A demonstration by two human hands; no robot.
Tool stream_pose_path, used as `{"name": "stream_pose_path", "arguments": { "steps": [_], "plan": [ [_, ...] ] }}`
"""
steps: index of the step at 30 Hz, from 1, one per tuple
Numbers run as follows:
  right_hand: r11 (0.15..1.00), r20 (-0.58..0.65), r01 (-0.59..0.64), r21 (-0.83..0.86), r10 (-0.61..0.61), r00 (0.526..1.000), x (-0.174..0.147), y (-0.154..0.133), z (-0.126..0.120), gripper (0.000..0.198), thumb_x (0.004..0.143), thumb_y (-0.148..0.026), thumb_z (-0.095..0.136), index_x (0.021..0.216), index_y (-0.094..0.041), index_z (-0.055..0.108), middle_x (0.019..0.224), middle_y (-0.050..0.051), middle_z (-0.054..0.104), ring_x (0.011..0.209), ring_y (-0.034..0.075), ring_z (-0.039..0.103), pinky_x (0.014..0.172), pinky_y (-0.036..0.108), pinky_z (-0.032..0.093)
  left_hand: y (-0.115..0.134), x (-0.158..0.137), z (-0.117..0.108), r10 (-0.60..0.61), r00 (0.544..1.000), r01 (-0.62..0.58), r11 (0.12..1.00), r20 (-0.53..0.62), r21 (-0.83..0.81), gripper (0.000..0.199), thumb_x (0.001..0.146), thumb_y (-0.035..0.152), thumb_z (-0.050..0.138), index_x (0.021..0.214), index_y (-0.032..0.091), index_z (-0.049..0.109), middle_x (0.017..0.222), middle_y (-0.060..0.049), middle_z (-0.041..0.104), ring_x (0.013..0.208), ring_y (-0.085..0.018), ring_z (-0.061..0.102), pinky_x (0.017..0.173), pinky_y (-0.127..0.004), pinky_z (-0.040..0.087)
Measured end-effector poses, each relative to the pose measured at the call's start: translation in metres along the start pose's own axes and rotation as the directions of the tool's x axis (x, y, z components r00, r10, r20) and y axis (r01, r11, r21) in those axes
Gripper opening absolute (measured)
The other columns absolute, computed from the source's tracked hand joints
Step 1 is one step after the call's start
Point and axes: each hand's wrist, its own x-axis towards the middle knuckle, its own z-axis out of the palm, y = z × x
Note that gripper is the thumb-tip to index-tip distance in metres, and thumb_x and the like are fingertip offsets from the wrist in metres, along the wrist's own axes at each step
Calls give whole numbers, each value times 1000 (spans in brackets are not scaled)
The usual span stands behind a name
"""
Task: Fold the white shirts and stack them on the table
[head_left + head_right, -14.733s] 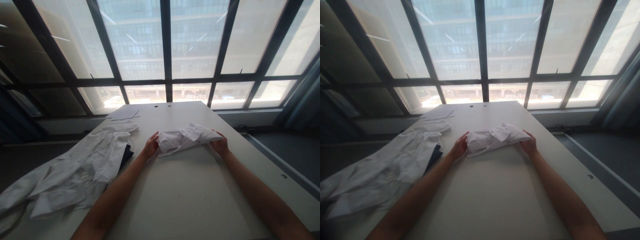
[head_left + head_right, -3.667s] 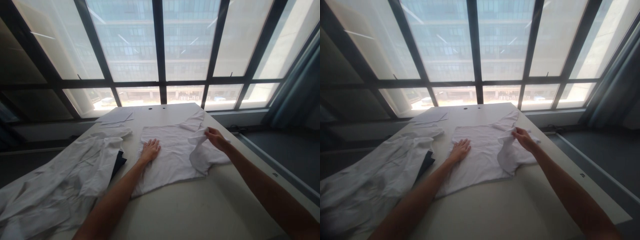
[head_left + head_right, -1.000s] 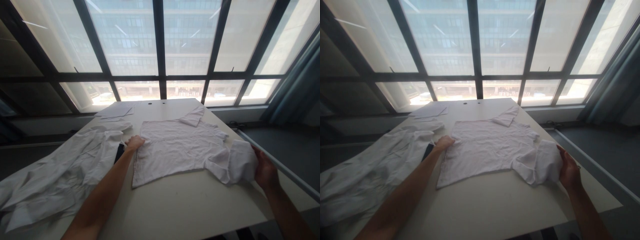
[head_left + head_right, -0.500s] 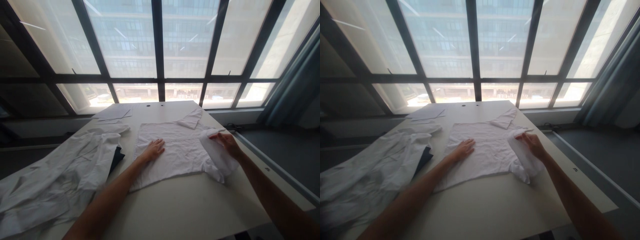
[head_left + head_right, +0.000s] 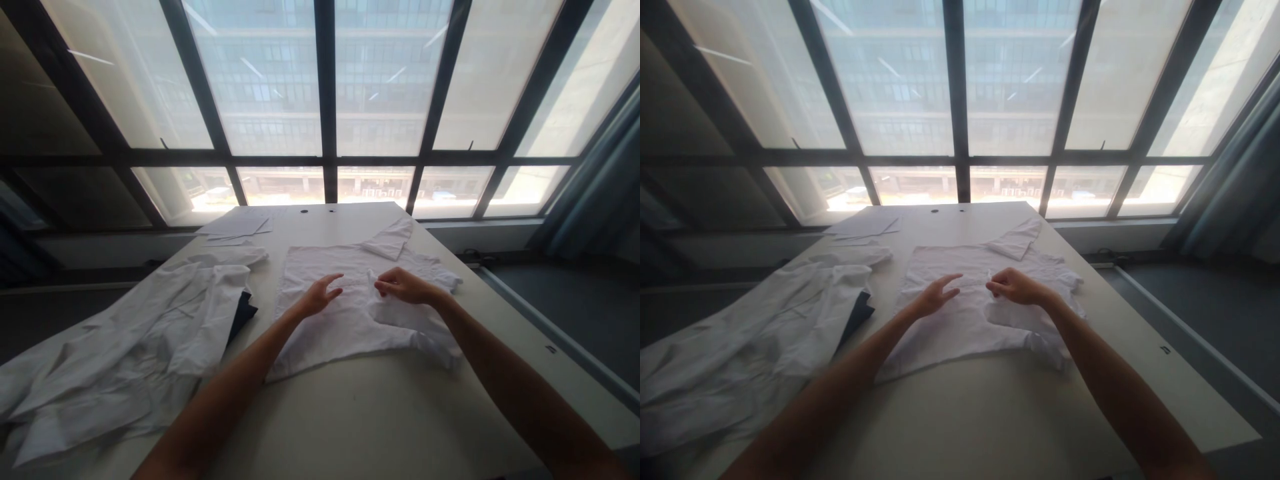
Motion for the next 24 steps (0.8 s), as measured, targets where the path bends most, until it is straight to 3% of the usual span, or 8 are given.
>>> {"name": "stream_pose_path", "arguments": {
  "steps": [2,5,8,11,13,15,19,24],
  "plan": [
    [998,3,39,52,-39,999,8,-9,-2,51,92,-58,54,65,-17,63,61,0,57,60,13,46,58,26,34,14,3,6,-15,999,25,973,46,-228,71,84,47,73,148,27,49,153,-12,49,143,-30,42,116,-48,33],
    [984,21,85,155,-89,996,19,-18,-4,48,91,-57,58,66,-16,64,59,-2,54,56,12,44,55,25,34,28,1,17,-37,975,156,813,217,-562,90,81,53,77,156,30,34,150,-16,51,136,-32,51,107,-45,44],
    [962,38,102,252,-115,993,26,-18,-4,44,88,-57,63,75,-16,70,68,0,64,64,14,54,62,26,42,30,-4,21,-33,942,273,654,334,-706,79,81,57,77,147,26,49,137,-16,62,119,-29,63,97,-38,51],
    [945,-23,119,304,-118,993,30,-11,-6,40,86,-55,67,93,-16,76,93,6,74,85,20,65,78,31,50,27,-6,11,-113,923,357,607,368,-710,55,78,44,83,124,19,67,121,-13,69,102,-23,68,88,-32,54],
    [940,-113,128,315,-97,989,30,1,-10,41,86,-52,69,108,-18,75,109,8,74,99,23,67,87,35,51,24,-3,-2,-206,931,365,583,302,-726,44,77,36,86,112,16,71,112,-11,71,93,-20,68,84,-29,55],
    [948,-218,113,297,-48,975,28,19,-16,42,85,-49,69,114,-18,73,113,11,74,103,25,67,89,38,52,22,4,-18,-294,939,322,565,179,-760,37,76,32,86,106,16,72,106,-10,72,90,-19,68,82,-29,56],
    [981,-382,-5,195,81,921,11,72,-28,33,87,-41,62,106,-17,74,105,11,76,96,25,69,86,39,54,13,28,-49,-396,918,231,580,-22,-781,32,74,28,86,100,16,71,95,-6,71,83,-17,67,76,-29,56],
    [968,-476,-251,5,223,851,-24,128,-30,26,85,-29,54,92,-16,75,98,13,77,93,27,69,88,40,52,-5,65,-67,-441,891,209,607,-107,-767,38,65,25,90,96,14,71,90,-5,71,77,-15,65,67,-24,53]
  ]
}}
